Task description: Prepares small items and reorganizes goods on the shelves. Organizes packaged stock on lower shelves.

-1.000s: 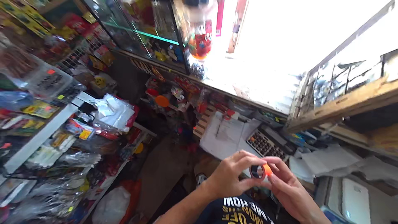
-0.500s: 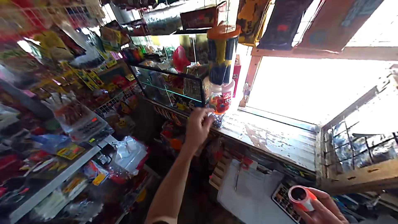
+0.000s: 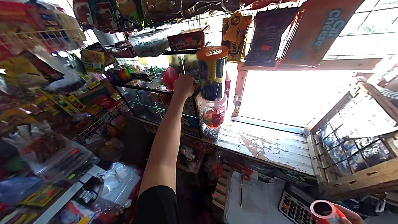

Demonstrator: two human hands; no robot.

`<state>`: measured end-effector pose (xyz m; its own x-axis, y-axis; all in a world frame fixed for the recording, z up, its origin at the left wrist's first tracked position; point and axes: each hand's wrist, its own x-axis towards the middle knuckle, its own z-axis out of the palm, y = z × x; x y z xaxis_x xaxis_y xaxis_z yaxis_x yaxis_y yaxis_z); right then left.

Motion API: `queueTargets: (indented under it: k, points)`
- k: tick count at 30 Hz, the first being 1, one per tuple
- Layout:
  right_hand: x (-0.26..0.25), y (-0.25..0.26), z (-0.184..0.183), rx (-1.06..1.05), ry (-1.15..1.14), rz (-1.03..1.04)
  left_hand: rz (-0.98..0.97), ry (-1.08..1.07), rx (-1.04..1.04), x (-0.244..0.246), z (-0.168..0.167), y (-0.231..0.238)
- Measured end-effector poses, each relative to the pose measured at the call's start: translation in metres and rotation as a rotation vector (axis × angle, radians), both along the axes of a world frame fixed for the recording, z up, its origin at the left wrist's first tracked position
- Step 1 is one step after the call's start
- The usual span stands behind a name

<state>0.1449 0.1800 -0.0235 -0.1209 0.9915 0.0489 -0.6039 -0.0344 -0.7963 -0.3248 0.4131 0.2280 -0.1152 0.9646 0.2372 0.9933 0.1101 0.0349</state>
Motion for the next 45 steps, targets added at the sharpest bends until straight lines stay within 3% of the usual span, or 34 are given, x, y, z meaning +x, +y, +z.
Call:
queueTargets:
  k: [3,7,12,16,21,26,35,37,39,42,45]
  points:
    - [0.007,-0.002,-0.004,-0.007,0.006,0.0,-0.001,-0.117,0.044,-0.006,0.0,-0.001]
    - [0.006,-0.001,-0.003,-0.009,0.019,0.019,-0.099,-0.495,0.315,-0.026,-0.011,-0.005]
    - [-0.004,0.002,0.001,0.001,-0.061,0.129,-0.127,-0.764,0.543,-0.018,-0.028,-0.053]
    - [-0.016,0.009,0.006,0.01,-0.067,0.254,-0.298,-1.037,0.569,0.037,-0.051,-0.12]
    - [-0.031,0.013,0.027,0.148,-0.05,0.404,-0.547,-1.251,0.356,0.146,-0.114,-0.189]
    - [-0.017,0.007,0.028,0.301,-0.103,0.477,-0.585,-1.263,0.179,0.232,-0.167,-0.221]
    - [0.051,-0.027,0.004,0.261,-0.204,0.429,-0.586,-0.986,0.16,0.306,-0.208,-0.247]
    - [0.067,-0.033,0.001,0.194,-0.112,0.459,-0.591,-0.959,0.176,0.318,-0.215,-0.248]
    - [0.083,-0.038,-0.004,0.089,0.122,0.532,-0.587,-1.013,0.17,0.327,-0.222,-0.248]
    - [0.102,-0.046,-0.014,0.037,0.387,0.644,-0.576,-1.483,-0.072,0.338,-0.229,-0.249]
    - [0.113,-0.052,-0.016,0.078,0.294,0.66,-0.508,-2.08,-0.453,0.347,-0.231,-0.255]
